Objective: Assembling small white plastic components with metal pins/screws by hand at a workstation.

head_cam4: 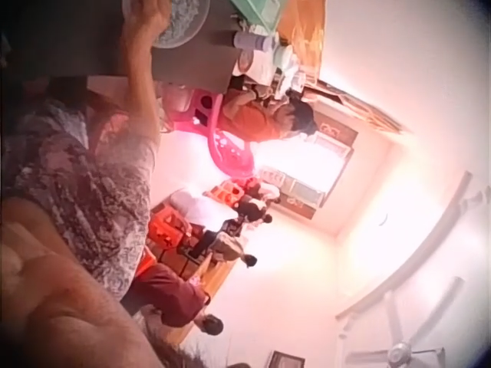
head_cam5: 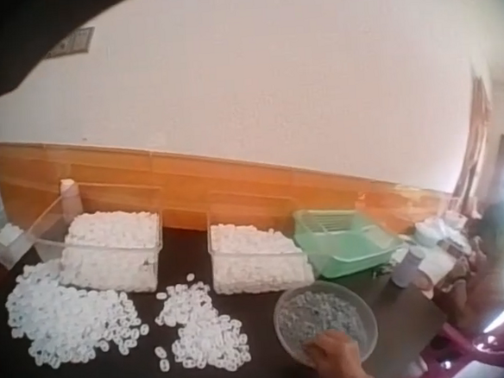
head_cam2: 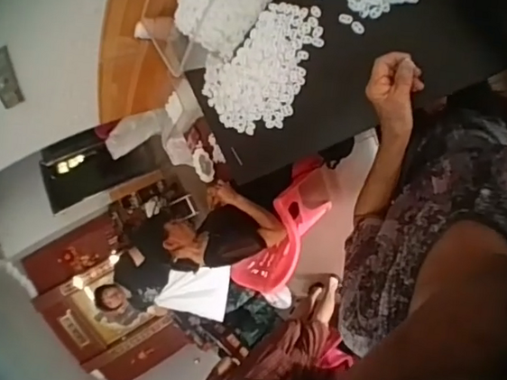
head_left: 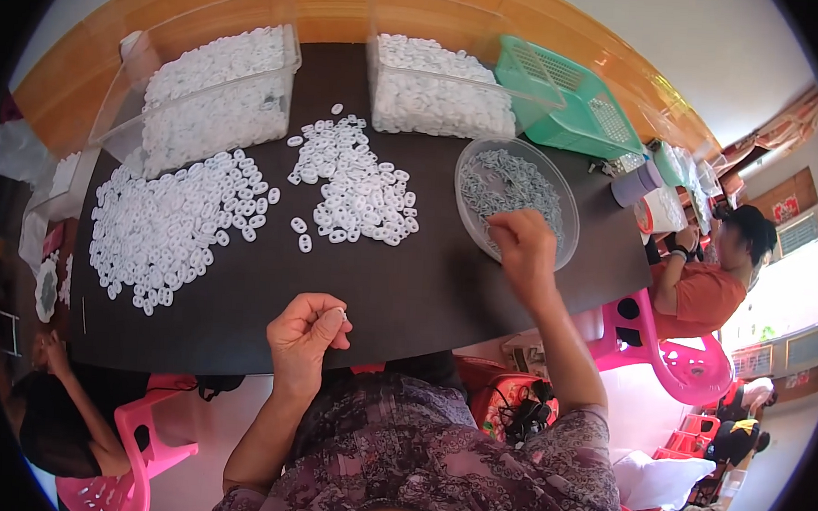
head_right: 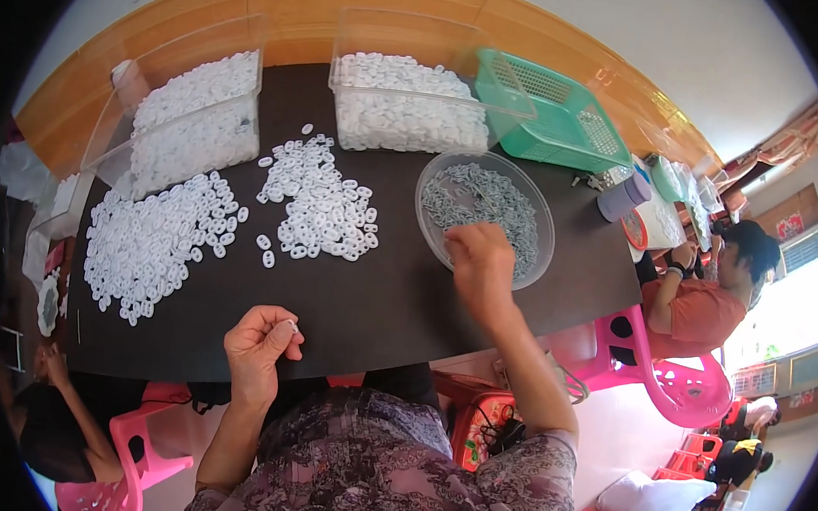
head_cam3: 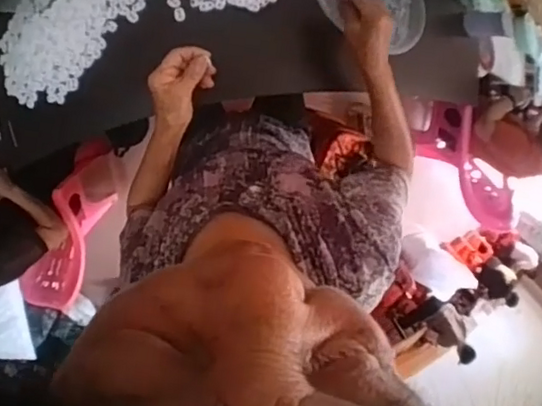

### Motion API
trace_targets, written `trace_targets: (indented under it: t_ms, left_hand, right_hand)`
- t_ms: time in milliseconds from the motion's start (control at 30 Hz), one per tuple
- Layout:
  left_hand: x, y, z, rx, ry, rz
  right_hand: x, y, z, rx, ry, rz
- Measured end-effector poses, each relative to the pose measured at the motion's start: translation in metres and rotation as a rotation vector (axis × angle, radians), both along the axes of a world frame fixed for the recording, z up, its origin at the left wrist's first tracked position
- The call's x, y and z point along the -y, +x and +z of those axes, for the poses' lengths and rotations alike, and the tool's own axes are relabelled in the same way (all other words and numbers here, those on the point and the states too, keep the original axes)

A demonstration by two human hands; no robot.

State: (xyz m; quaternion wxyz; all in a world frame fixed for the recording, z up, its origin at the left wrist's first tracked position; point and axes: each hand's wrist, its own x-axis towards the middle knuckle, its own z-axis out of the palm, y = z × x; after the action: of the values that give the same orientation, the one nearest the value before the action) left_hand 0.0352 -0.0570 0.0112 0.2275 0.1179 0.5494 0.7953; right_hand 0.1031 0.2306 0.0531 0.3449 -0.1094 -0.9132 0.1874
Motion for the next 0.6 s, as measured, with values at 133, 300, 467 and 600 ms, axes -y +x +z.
trace_targets:
  t_ms: [133, 300, 467, 600]
  left_hand:
    - [-0.004, 0.001, 0.000, -0.020, -0.027, -0.010]
    - [-0.004, 0.000, -0.005, -0.049, -0.020, 0.011]
    - [-0.007, 0.003, -0.005, -0.056, -0.019, 0.051]
    - [-0.007, 0.003, -0.006, -0.081, -0.027, 0.057]
  right_hand:
    - [-0.033, 0.000, -0.009, 0.136, 0.011, -0.048]
    - [-0.044, -0.014, -0.030, 0.231, 0.360, 0.000]
    - [-0.045, -0.021, -0.027, 0.218, 0.296, 0.015]
    - [-0.048, -0.020, -0.027, 0.223, 0.252, 0.011]
